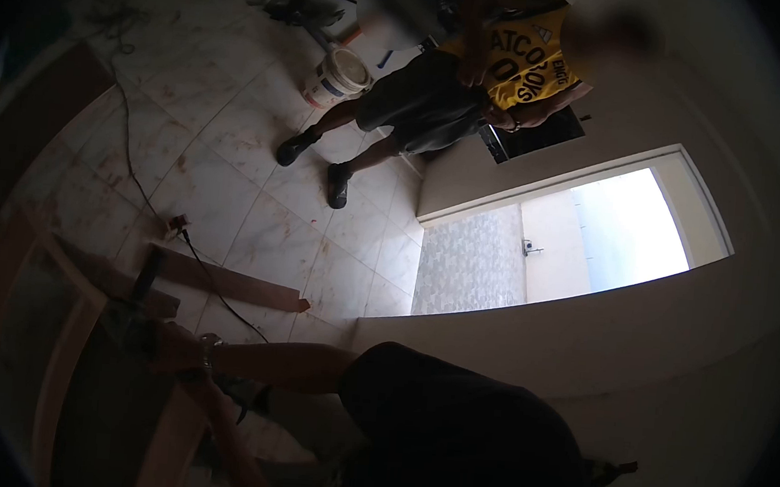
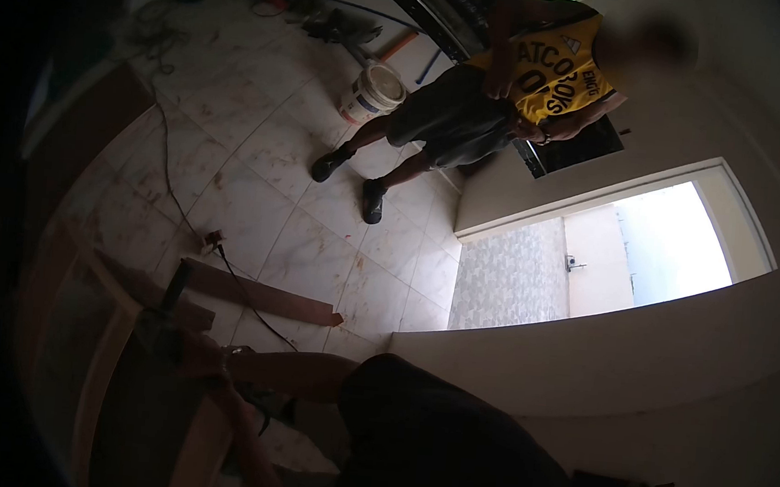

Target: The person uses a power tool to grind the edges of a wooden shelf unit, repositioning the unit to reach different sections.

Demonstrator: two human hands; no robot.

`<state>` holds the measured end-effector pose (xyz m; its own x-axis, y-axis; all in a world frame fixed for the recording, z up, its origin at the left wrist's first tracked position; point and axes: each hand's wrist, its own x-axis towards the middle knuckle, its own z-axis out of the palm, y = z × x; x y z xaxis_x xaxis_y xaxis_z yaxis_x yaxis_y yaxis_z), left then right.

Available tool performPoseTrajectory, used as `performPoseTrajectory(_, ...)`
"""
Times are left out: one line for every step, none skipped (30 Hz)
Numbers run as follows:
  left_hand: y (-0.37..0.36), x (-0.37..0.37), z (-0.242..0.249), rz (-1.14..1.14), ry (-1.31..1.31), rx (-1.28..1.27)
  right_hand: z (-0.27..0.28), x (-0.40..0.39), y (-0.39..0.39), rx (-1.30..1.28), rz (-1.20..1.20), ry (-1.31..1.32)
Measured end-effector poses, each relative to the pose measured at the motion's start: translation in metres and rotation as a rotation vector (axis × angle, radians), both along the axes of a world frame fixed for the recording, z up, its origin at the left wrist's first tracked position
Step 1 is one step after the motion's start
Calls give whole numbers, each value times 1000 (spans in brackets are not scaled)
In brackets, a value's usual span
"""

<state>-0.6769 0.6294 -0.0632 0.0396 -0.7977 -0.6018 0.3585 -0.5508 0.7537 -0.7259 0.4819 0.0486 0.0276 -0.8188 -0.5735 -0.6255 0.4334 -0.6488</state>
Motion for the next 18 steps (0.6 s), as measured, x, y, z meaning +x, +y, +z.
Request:
performPoseTrajectory(-2, 2, 11, -14, 2, 9, -3, 1, 2, -3, -6, 15)
performPoseTrajectory(2, 4, -2, -7, 5, -17, -4, 3, 4, -6, -12, 30)
performPoseTrajectory(11, 6, -31, 0, 10, -41, -2, 4, 5, 4, -5, 18)
performPoseTrajectory(18, 7, -47, 8, 15, -65, 1, 5, 4, 15, 3, 6)
performPoseTrajectory(20, 8, -46, 26, 11, -44, 2, 6, 4, 26, 10, -6)
performPoseTrajectory(21, 8, -42, 42, 8, -24, -8, 7, 8, -22, 17, 16)
performPoseTrajectory(22, 7, -38, 59, 6, -4, -23, 9, 12, -69, 24, 40)
performPoseTrajectory(20, 7, -28, 58, 17, 13, -33, 10, 15, -117, 31, 63)
performPoseTrajectory(16, 7, -19, 58, 27, 28, -35, 10, 16, -120, 28, 67)
performPoseTrajectory(12, 7, -11, 59, 37, 43, -38, 10, 16, -122, 25, 70)
performPoseTrajectory(10, 7, -9, 27, 10, -1, -38, 10, 15, -125, 23, 73)
performPoseTrajectory(8, 8, -10, -5, -16, -45, -27, 10, 11, -77, 12, 56)
performPoseTrajectory(7, 8, -11, -37, -41, -89, -14, 8, 7, -28, 1, 40)
performPoseTrajectory(12, 9, -23, -50, -83, -125, -5, 8, 5, 21, -10, 24)
performPoseTrajectory(24, 8, -44, -63, -125, -160, -10, 10, 6, -23, -19, 75)
performPoseTrajectory(27, 7, -53, -126, -268, -334, -17, 14, 9, -66, -27, 125)
performPoseTrajectory(27, 6, -57, -163, -420, -504, -19, 17, 13, -104, -32, 170)
performPoseTrajectory(26, 9, -65, -257, -685, -800, -27, 11, 7, -55, 47, 154)
